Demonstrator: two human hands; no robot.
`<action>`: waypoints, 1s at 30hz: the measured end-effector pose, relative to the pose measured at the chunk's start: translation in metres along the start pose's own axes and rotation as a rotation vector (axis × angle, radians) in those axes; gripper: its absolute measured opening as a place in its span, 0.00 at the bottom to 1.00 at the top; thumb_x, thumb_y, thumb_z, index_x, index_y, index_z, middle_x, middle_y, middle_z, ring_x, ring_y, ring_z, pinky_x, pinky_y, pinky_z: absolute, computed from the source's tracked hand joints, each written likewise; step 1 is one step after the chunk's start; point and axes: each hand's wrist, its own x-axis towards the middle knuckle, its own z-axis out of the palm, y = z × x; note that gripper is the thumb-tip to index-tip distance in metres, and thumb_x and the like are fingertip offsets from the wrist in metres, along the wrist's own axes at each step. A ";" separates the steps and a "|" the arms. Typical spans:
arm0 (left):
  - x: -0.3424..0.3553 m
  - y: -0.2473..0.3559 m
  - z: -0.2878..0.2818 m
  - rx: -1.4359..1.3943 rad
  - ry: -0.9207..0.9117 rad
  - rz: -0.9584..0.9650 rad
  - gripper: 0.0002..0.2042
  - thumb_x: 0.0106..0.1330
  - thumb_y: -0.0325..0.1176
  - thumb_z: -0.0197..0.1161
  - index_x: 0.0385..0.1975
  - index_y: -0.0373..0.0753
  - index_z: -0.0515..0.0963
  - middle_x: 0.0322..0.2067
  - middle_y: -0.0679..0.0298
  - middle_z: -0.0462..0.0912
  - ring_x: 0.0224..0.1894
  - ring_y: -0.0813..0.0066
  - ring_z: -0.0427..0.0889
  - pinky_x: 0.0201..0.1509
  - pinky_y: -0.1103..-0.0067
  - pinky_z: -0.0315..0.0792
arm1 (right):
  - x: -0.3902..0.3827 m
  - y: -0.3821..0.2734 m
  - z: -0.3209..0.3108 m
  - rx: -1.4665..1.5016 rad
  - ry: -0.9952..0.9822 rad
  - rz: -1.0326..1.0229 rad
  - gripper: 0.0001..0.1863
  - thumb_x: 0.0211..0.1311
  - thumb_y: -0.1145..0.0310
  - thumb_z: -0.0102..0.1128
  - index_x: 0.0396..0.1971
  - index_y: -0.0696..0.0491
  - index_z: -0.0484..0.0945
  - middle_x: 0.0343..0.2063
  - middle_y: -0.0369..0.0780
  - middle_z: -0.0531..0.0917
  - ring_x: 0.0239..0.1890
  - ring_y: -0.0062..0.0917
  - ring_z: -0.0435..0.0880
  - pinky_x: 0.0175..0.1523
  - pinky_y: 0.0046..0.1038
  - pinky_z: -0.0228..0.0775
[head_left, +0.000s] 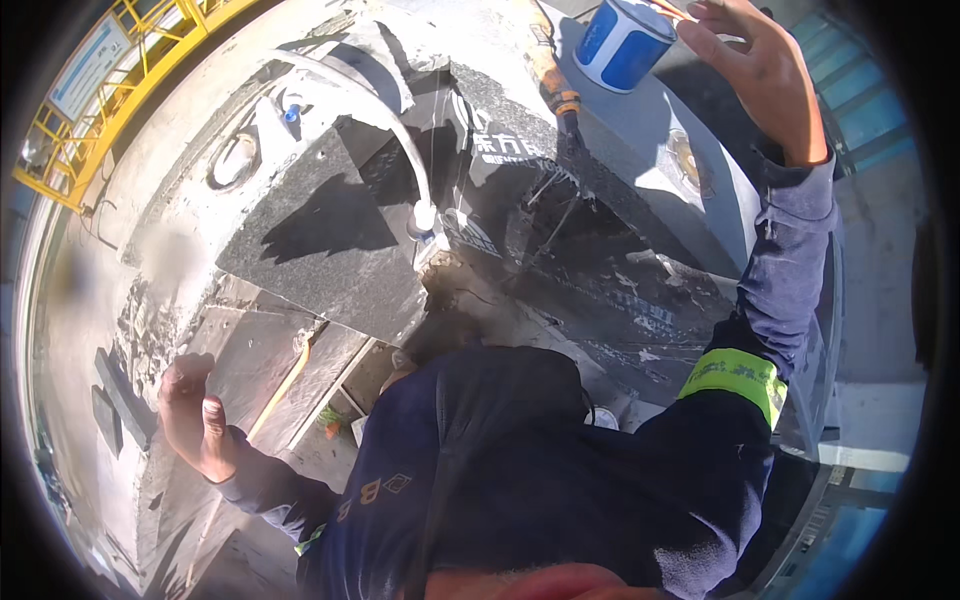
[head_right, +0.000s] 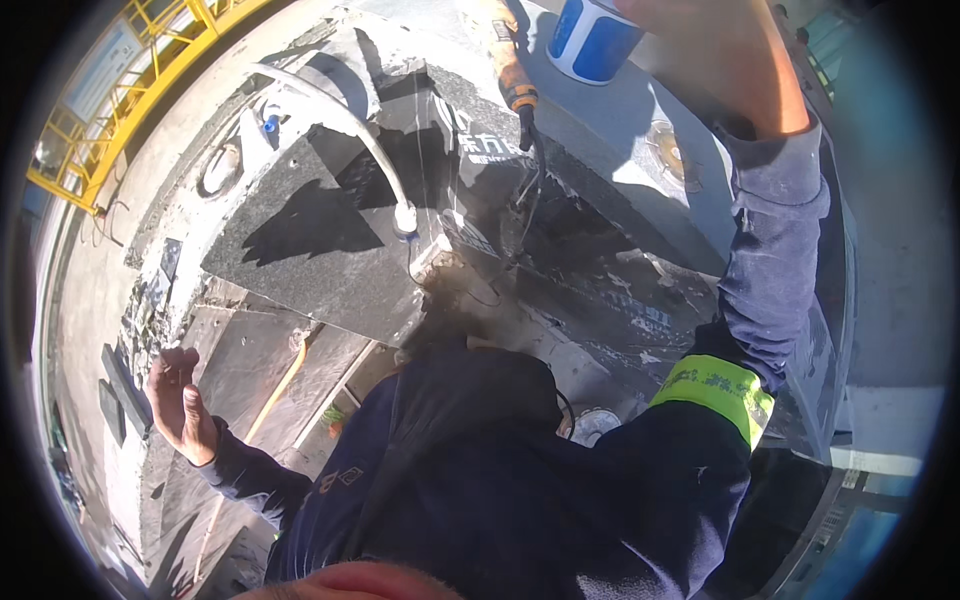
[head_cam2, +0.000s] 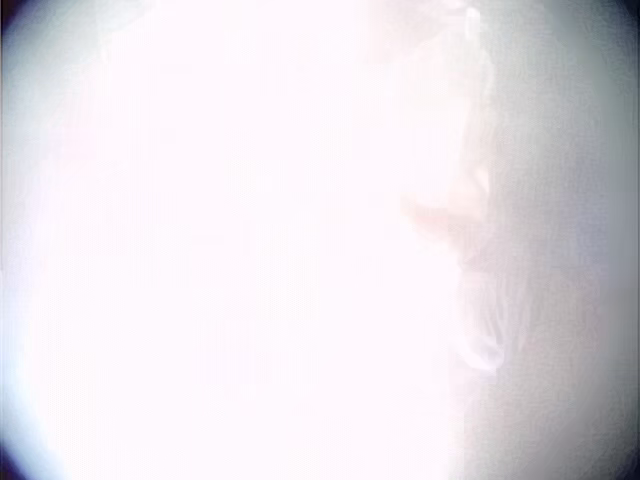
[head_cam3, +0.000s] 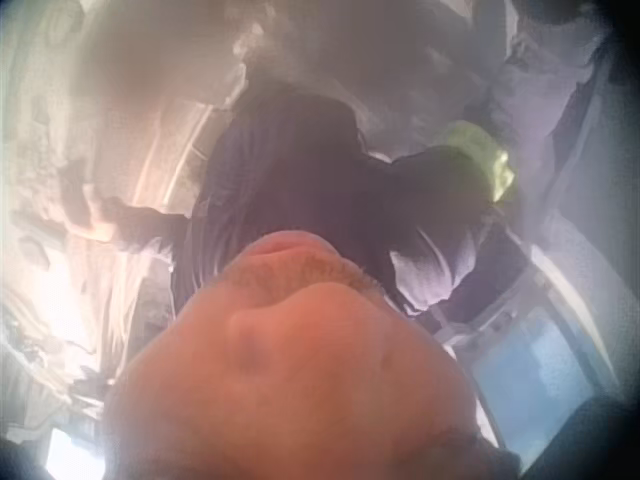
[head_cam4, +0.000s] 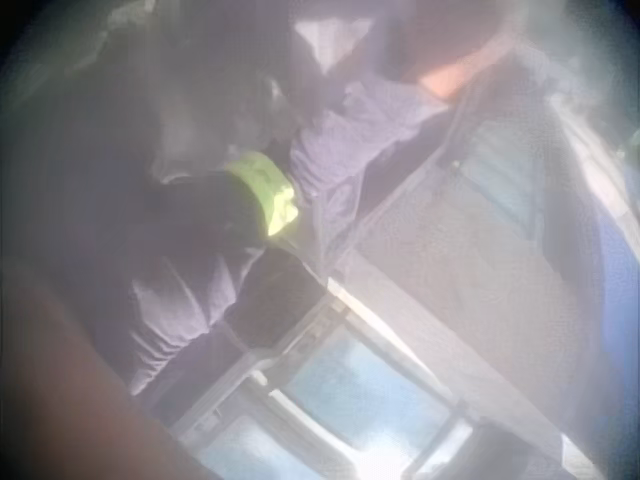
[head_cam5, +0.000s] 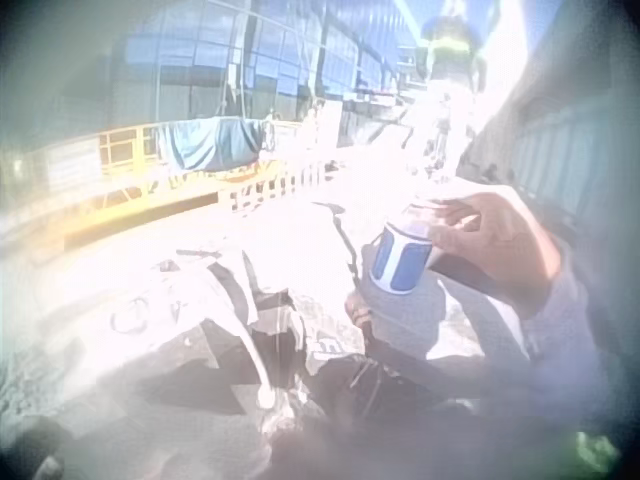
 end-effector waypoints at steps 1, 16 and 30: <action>0.002 -0.005 -0.003 0.016 -0.029 0.028 0.32 0.60 0.48 0.70 0.53 0.25 0.72 0.46 0.49 0.79 0.49 0.56 0.79 0.58 0.63 0.70 | -0.012 0.015 0.012 -0.012 -0.008 -0.068 0.25 0.64 0.55 0.64 0.53 0.58 0.77 0.45 0.46 0.84 0.47 0.32 0.85 0.52 0.29 0.74; 0.113 0.071 0.182 -0.064 -0.685 0.487 0.25 0.55 0.40 0.74 0.49 0.31 0.77 0.44 0.51 0.79 0.45 0.61 0.79 0.53 0.68 0.72 | -0.180 0.031 0.075 -0.288 0.007 0.108 0.18 0.49 0.82 0.59 0.43 0.55 0.81 0.41 0.45 0.84 0.42 0.41 0.83 0.48 0.36 0.76; 0.239 0.141 0.516 0.459 -1.103 0.729 0.46 0.45 0.37 0.77 0.67 0.38 0.61 0.59 0.47 0.72 0.61 0.55 0.74 0.66 0.68 0.70 | 0.007 0.140 0.032 0.071 0.117 -0.451 0.13 0.57 0.81 0.61 0.42 0.55 0.84 0.37 0.45 0.85 0.38 0.38 0.85 0.45 0.32 0.78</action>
